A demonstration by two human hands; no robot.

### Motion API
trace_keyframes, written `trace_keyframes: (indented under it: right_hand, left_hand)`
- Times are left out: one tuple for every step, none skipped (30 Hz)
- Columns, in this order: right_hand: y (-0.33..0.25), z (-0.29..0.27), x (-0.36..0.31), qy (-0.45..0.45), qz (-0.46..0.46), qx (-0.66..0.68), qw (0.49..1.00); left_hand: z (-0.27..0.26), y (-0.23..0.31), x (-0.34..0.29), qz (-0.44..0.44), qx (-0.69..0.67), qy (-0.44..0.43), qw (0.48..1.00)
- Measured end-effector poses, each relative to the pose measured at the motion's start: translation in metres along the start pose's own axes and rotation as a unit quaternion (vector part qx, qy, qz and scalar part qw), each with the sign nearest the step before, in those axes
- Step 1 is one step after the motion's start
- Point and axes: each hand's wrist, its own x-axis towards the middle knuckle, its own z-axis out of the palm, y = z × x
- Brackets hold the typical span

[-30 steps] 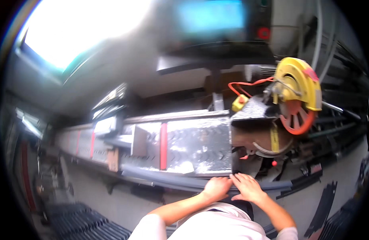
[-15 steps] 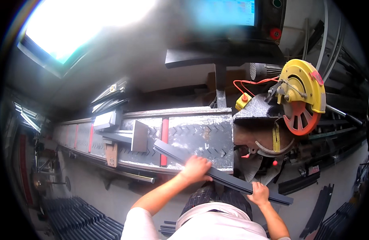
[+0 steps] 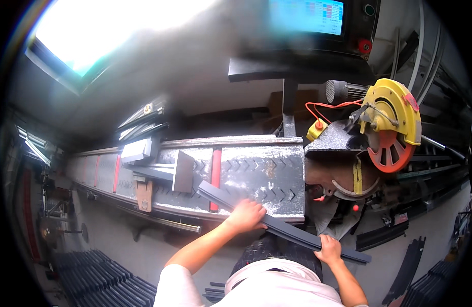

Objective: The person cuts a metal profile with a saw machine, measures it with a tape measure, and checks its fit inside a window frame. The person then inputs settings on a touchscreen control panel and cuts another metal profile using the saw machine.

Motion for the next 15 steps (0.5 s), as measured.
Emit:
trace_keyframes:
  right_hand:
    - [0.001,0.000,-0.003,-0.003,0.008,-0.004,1.000]
    - [0.001,0.002,-0.003,-0.026,0.009,-0.002,1.000]
    - [0.005,0.000,-0.004,-0.045,0.027,-0.003,0.999]
    - [0.009,0.001,-0.002,-0.088,0.029,-0.002,0.996]
    - [0.010,0.001,0.001,-0.106,0.036,-0.004,0.994]
    - [0.009,0.001,0.003,-0.096,0.034,-0.005,0.995]
    - [0.010,0.002,0.007,-0.113,0.037,0.005,0.993]
    - [0.007,0.001,0.009,-0.109,0.038,-0.009,0.993]
    - [-0.004,-0.003,0.012,-0.113,0.067,-0.025,0.991]
    - [-0.006,0.000,0.011,-0.119,0.102,-0.027,0.987]
    - [-0.003,0.005,0.008,-0.110,0.115,-0.034,0.987]
    - [0.003,0.011,0.002,-0.081,0.112,-0.041,0.990]
    - [0.011,0.014,-0.005,-0.052,0.103,-0.050,0.992]
    - [0.019,0.014,-0.013,-0.046,0.123,-0.051,0.990]
    - [0.025,0.016,-0.020,-0.008,0.117,-0.081,0.990]
  left_hand:
    - [0.001,0.001,0.002,0.014,-0.007,0.013,1.000]
    - [0.005,-0.001,-0.002,0.027,-0.013,0.014,0.999]
    - [0.013,-0.002,-0.002,0.024,-0.003,0.037,0.999]
    - [0.021,-0.002,-0.001,0.026,0.005,0.060,0.998]
    - [0.018,0.003,0.001,0.009,0.005,0.049,0.999]
    - [0.012,0.007,0.003,-0.010,-0.016,0.005,1.000]
    - [0.012,0.010,0.002,-0.043,-0.011,-0.040,0.998]
    - [0.020,0.009,-0.005,-0.045,-0.009,-0.023,0.999]
    - [0.024,0.010,-0.011,-0.052,-0.037,-0.019,0.998]
    - [0.027,0.014,-0.013,-0.060,-0.042,-0.057,0.996]
    - [0.030,0.020,-0.013,-0.028,-0.046,-0.060,0.997]
    - [0.033,0.026,-0.014,-0.051,-0.075,-0.109,0.990]
    - [0.035,0.032,-0.012,-0.079,-0.099,-0.156,0.980]
    - [0.036,0.040,-0.009,-0.060,-0.111,-0.182,0.975]
    - [0.038,0.049,-0.010,-0.046,-0.121,-0.209,0.969]
